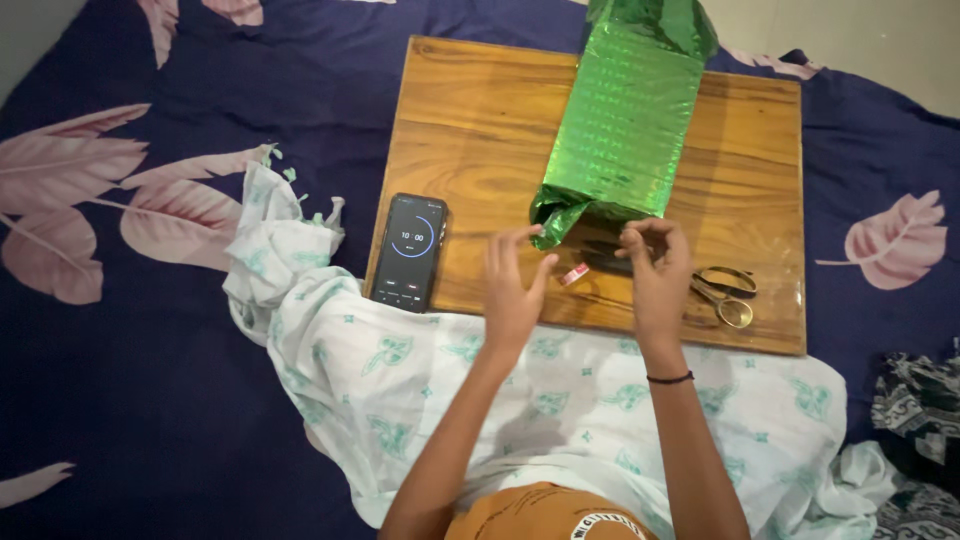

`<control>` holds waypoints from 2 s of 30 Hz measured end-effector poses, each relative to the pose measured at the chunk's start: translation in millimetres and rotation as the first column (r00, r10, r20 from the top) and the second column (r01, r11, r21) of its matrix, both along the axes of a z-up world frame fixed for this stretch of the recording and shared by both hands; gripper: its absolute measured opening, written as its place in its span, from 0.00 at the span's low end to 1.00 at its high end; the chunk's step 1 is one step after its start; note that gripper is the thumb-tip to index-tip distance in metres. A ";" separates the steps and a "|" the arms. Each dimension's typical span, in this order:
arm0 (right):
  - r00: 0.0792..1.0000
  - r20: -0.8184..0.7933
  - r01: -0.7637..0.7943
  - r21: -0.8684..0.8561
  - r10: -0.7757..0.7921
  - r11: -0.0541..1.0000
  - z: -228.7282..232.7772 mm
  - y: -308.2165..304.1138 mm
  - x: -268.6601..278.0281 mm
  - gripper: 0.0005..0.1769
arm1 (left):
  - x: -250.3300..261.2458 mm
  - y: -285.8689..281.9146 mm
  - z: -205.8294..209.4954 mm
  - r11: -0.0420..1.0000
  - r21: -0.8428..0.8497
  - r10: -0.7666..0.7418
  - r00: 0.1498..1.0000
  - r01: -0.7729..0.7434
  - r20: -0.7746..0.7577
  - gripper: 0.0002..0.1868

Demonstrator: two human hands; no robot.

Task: The person wraps a rectangular item in green bubble wrap on a wooden board. They fold the paper, apply clear tape to seal the edges, and use scissors to trim excess paper.

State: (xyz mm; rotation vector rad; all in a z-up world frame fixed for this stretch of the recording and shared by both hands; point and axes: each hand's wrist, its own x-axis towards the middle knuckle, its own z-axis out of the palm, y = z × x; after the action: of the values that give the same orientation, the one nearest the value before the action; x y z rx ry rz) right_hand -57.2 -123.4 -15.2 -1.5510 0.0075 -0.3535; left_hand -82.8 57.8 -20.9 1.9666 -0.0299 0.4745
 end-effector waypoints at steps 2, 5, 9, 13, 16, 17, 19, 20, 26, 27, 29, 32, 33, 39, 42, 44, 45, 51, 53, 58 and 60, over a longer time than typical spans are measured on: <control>0.999 0.035 0.020 -0.148 -0.015 0.989 7.2 0.7 -2.8 0.09 | 9.9 6.5 -2.1 0.979 0.203 -0.036 0.990 0.008 0.133 0.20; 0.993 0.114 0.041 -0.424 0.009 0.905 20.8 3.2 -5.1 0.13 | 20.9 6.2 -7.0 0.902 0.431 -0.113 0.972 0.013 0.208 0.21; 0.921 0.342 0.132 -0.724 0.186 0.678 30.7 4.8 12.6 0.22 | 28.6 -6.7 -15.8 0.711 0.687 -0.089 0.949 -0.152 0.303 0.25; 0.872 0.394 0.201 -0.829 0.291 0.522 30.6 2.8 34.6 0.29 | 38.3 -4.9 -17.3 0.815 0.569 -0.051 0.963 -0.113 0.263 0.23; 0.852 0.393 0.174 -0.836 0.346 0.520 27.2 0.5 46.1 0.29 | 46.9 3.2 -13.5 0.856 0.485 0.045 0.961 -0.178 0.272 0.12; 0.856 0.386 0.167 -0.837 0.344 0.522 25.1 0.3 49.4 0.30 | 53.8 4.6 -11.2 0.876 0.442 0.073 0.958 -0.195 0.279 0.09; 0.864 0.370 0.152 -0.837 0.341 0.525 20.2 0.8 54.4 0.31 | 64.5 6.4 -6.8 0.901 0.394 0.072 0.959 -0.181 0.275 0.06; 0.865 0.379 0.154 -0.824 0.330 0.545 17.2 1.0 54.8 0.32 | 68.2 7.2 -5.0 0.909 0.390 0.044 0.963 -0.149 0.267 0.06; 0.835 0.477 0.233 -0.758 0.274 0.610 2.0 -0.2 58.6 0.36 | 87.9 13.1 -0.8 0.934 0.353 -0.041 0.961 -0.060 0.272 0.04; 0.847 0.468 0.238 -0.759 0.253 0.606 0.2 -0.4 59.4 0.36 | 89.4 14.3 -1.8 0.925 0.376 -0.056 0.958 -0.056 0.283 0.04; 0.868 0.448 0.236 -0.753 0.215 0.614 -2.5 -0.7 60.0 0.36 | 91.4 15.8 -3.8 0.934 0.357 -0.075 0.954 -0.035 0.291 0.05; 0.894 0.412 0.215 -0.739 0.176 0.638 -3.4 2.8 62.8 0.36 | 91.9 18.4 -3.6 0.949 0.315 -0.095 0.938 -0.016 0.333 0.09; 0.902 0.398 0.208 -0.741 0.168 0.638 -3.1 3.2 64.0 0.36 | 91.5 18.5 -2.9 0.954 0.299 -0.101 0.931 -0.010 0.351 0.11; 0.898 0.407 0.222 -0.751 0.170 0.622 -7.2 1.6 65.4 0.34 | 94.4 26.4 1.4 0.951 0.275 -0.209 0.948 0.140 0.240 0.16; 0.912 0.373 0.187 -0.745 0.167 0.641 -7.0 -11.7 68.1 0.35 | 104.3 27.8 1.6 0.920 0.348 -0.275 0.927 0.177 0.255 0.10; 0.923 0.337 0.125 -0.716 0.183 0.687 -5.1 -22.7 70.4 0.34 | 106.4 26.4 -1.6 0.886 0.417 -0.360 0.871 0.205 0.336 0.14; 0.925 0.323 0.086 -0.691 0.200 0.718 -2.7 -30.3 71.5 0.34 | 104.9 23.8 -4.2 0.864 0.453 -0.404 0.838 0.219 0.367 0.16; 0.954 0.227 -0.008 -0.630 0.194 0.776 22.0 -56.5 60.8 0.24 | 90.6 -18.5 -10.3 0.905 0.328 -0.378 0.867 0.272 0.326 0.15; 0.949 0.222 -0.022 -0.664 0.225 0.747 29.2 -54.1 54.0 0.17 | 86.5 -19.3 -9.9 0.914 0.265 -0.382 0.873 0.308 0.302 0.15; 0.931 0.235 -0.019 -0.736 0.280 0.677 29.9 -33.8 47.0 0.08 | 83.5 -18.4 -7.2 0.917 0.202 -0.387 0.891 0.345 0.238 0.13; 0.921 0.279 0.059 -0.789 0.272 0.612 28.1 -27.3 49.2 0.08 | 83.8 -18.4 -5.7 0.920 0.185 -0.383 0.893 0.346 0.235 0.11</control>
State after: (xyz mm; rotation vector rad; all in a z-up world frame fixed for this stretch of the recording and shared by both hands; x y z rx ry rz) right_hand -7.9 -150.6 12.9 -2.3296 -0.6342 -0.6045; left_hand 1.0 39.4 -26.6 1.9575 -0.6115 0.4926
